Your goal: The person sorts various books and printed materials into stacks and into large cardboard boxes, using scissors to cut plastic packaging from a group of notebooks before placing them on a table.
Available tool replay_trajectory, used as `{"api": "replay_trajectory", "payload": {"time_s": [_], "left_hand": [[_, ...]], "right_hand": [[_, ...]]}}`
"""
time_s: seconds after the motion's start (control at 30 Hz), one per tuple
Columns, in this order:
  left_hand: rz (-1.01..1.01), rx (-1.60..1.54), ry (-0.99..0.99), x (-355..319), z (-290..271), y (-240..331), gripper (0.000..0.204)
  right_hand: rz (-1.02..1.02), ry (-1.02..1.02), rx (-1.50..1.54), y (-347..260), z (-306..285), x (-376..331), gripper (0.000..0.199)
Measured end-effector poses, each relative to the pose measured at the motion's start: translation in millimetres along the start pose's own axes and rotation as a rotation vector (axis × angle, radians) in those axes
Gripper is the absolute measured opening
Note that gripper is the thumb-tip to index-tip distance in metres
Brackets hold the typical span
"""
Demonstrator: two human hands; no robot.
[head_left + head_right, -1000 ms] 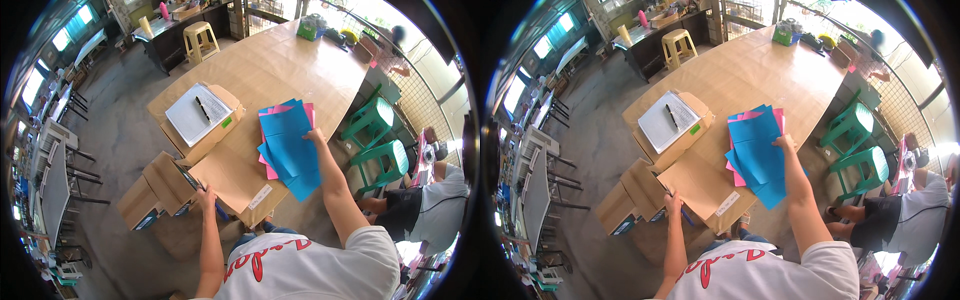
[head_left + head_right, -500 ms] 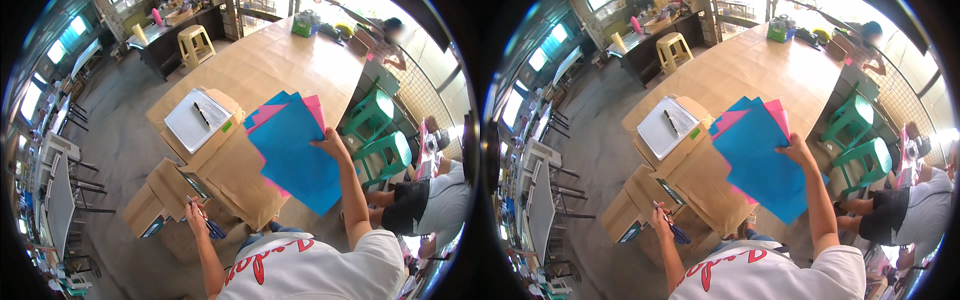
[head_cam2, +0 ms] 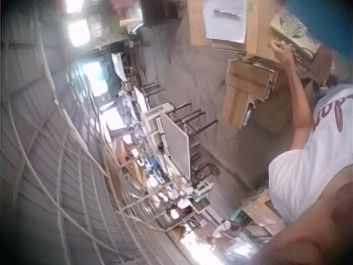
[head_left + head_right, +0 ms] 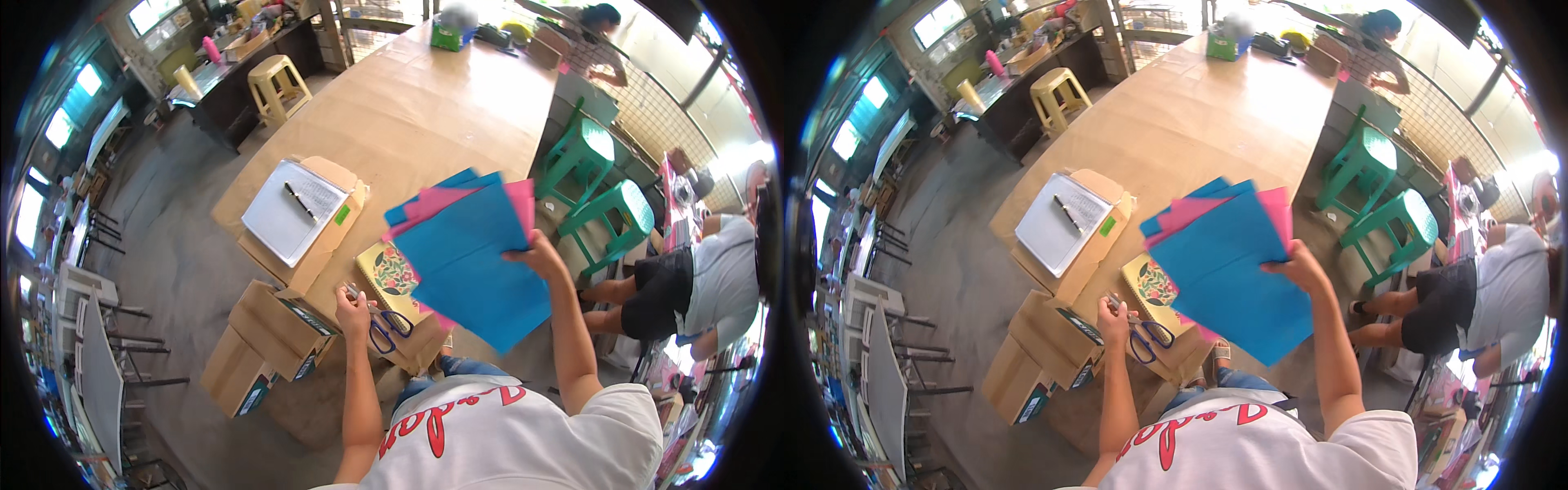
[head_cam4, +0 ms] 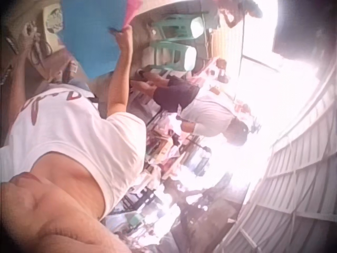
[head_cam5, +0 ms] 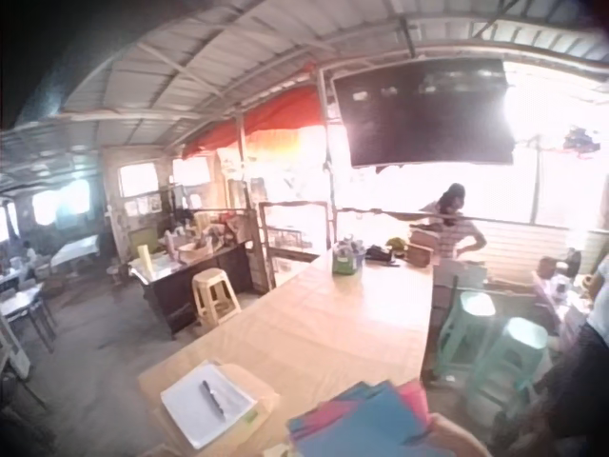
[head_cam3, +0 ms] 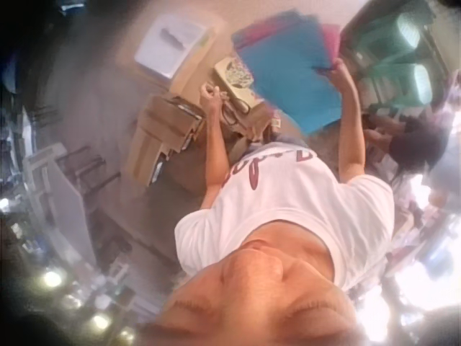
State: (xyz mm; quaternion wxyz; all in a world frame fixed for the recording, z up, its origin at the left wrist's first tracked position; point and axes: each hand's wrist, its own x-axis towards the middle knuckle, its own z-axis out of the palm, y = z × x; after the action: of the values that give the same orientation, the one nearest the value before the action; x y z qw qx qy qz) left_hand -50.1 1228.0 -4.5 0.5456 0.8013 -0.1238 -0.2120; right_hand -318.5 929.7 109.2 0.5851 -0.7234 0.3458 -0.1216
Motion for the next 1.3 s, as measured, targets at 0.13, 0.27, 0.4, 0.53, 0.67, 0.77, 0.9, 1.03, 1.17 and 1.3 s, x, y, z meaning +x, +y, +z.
{"api": "replay_trajectory", "payload": {"time_s": [0.13, 0.27, 0.4, 0.53, 0.67, 0.77, 0.9, 1.03, 1.17, 1.3], "left_hand": [[0.389, 0.457, 0.186, 4, 44, 23, 0.084], [0.770, 0.002, 0.155, -45, 78, 197, 0.116], [0.857, 0.327, -0.493, -10, 145, 253, 0.098], [0.594, 0.224, -0.886, -11, 253, 244, 0.042], [0.436, 0.301, -0.821, -13, 360, 224, 0.033], [0.417, 0.189, -0.866, -3, 424, 248, 0.032], [0.346, 0.049, -0.862, 46, 476, 279, 0.034], [0.266, -0.100, -0.719, 122, 507, 318, 0.044], [0.248, -0.253, -0.556, 213, 571, 341, 0.052], [0.156, -0.297, -0.432, 315, 576, 317, 0.057]], "right_hand": [[-0.093, 0.201, 0.213, -33, -45, -46, 0.033], [-0.260, 0.078, -0.166, -32, -89, -50, 0.027], [-0.246, -0.080, -0.558, -33, -125, -26, 0.031], [-0.144, -0.096, -0.458, 19, -174, -1, 0.030], [-0.060, -0.088, -0.429, 61, -244, 25, 0.033], [-0.005, -0.129, -0.406, 72, -314, 52, 0.034], [-0.124, -0.166, -0.558, 71, -369, 142, 0.039], [-0.295, -0.168, -0.716, 21, -400, 276, 0.043], [-0.511, 0.013, -0.995, 1, -439, 389, 0.063], [-0.618, 0.385, -0.846, 15, -467, 490, 0.068]]}}
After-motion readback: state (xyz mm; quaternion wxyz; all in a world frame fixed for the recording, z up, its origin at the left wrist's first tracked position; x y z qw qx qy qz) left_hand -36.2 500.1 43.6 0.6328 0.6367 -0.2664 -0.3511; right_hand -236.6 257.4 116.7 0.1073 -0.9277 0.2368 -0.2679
